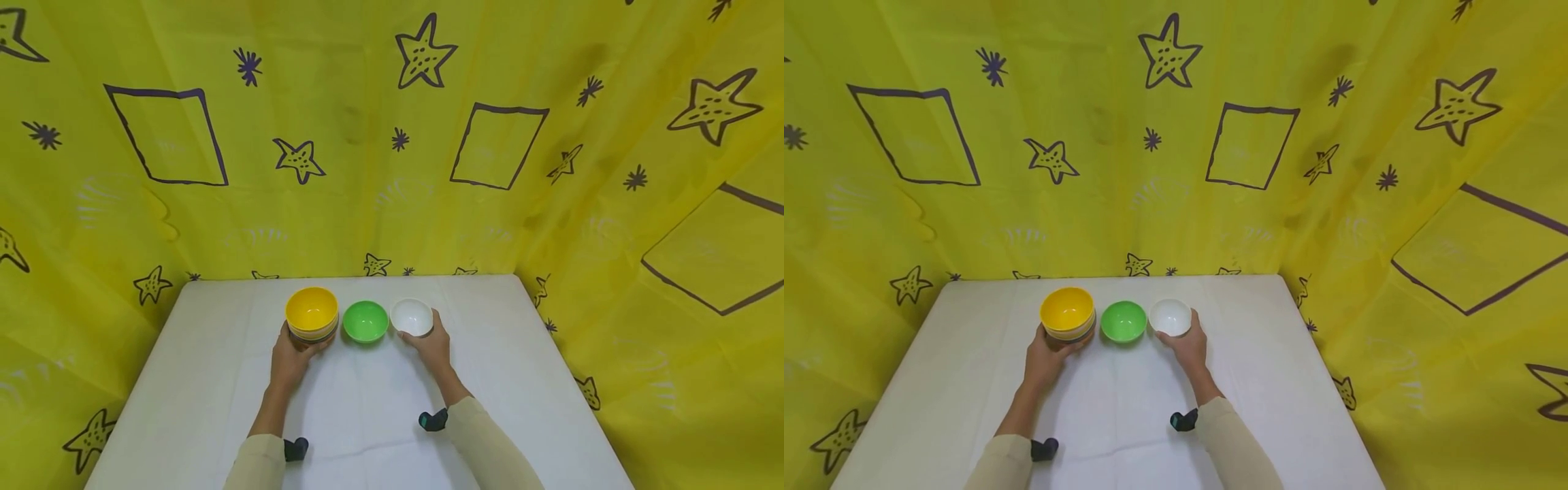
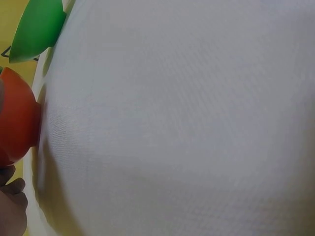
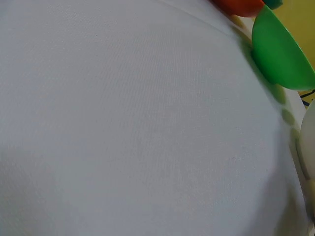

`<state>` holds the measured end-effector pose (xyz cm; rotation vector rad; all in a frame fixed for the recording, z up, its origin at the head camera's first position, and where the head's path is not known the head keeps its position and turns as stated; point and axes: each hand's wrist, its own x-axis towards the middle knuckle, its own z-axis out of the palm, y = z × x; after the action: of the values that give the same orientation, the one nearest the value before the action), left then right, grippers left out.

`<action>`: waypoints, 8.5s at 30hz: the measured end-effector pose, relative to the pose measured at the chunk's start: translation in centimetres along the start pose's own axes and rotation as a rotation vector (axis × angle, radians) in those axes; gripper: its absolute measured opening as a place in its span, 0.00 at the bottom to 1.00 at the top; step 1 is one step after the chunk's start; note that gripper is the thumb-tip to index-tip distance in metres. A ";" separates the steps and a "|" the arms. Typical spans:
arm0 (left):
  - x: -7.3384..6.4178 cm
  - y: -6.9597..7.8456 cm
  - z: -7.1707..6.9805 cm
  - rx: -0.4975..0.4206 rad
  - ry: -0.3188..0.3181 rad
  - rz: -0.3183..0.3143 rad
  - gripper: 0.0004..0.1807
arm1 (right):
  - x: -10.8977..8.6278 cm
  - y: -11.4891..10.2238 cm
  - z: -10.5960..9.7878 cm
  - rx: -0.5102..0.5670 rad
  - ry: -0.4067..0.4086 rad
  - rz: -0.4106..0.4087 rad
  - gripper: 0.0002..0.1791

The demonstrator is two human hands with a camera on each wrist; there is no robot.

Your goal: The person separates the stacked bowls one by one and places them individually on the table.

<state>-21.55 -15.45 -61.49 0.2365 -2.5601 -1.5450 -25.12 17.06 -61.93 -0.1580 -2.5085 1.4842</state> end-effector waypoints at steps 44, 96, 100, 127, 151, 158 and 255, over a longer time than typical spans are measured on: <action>0.2 -0.1 -0.2 -0.003 -0.010 0.017 0.59 | 0.7 -5.9 1.9 -0.112 -0.013 -0.210 0.64; -0.3 -0.4 -0.1 -0.031 -0.018 0.056 0.56 | -2.4 -14.8 10.4 -0.062 -0.418 -0.265 0.59; -0.3 -0.4 -0.1 -0.034 -0.004 0.066 0.56 | -2.2 -14.9 10.5 -0.064 -0.407 -0.280 0.53; -0.3 -0.5 -0.1 -0.046 0.026 0.080 0.57 | -1.9 -15.4 10.1 -0.022 -0.426 -0.270 0.50; -0.6 0.2 -0.3 -0.022 0.023 0.060 0.56 | -0.7 -15.5 9.5 0.039 -0.408 -0.313 0.49; -0.5 0.1 -0.4 0.000 0.027 0.059 0.55 | -0.6 -15.5 8.9 0.031 -0.377 -0.285 0.52; -0.3 -0.4 -0.2 -0.052 0.009 0.033 0.61 | 1.2 2.7 -7.2 0.034 0.190 0.220 0.57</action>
<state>-21.23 -15.74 -61.74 0.1939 -2.5004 -1.5928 -24.64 24.73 -60.78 -0.5578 -2.3735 1.5093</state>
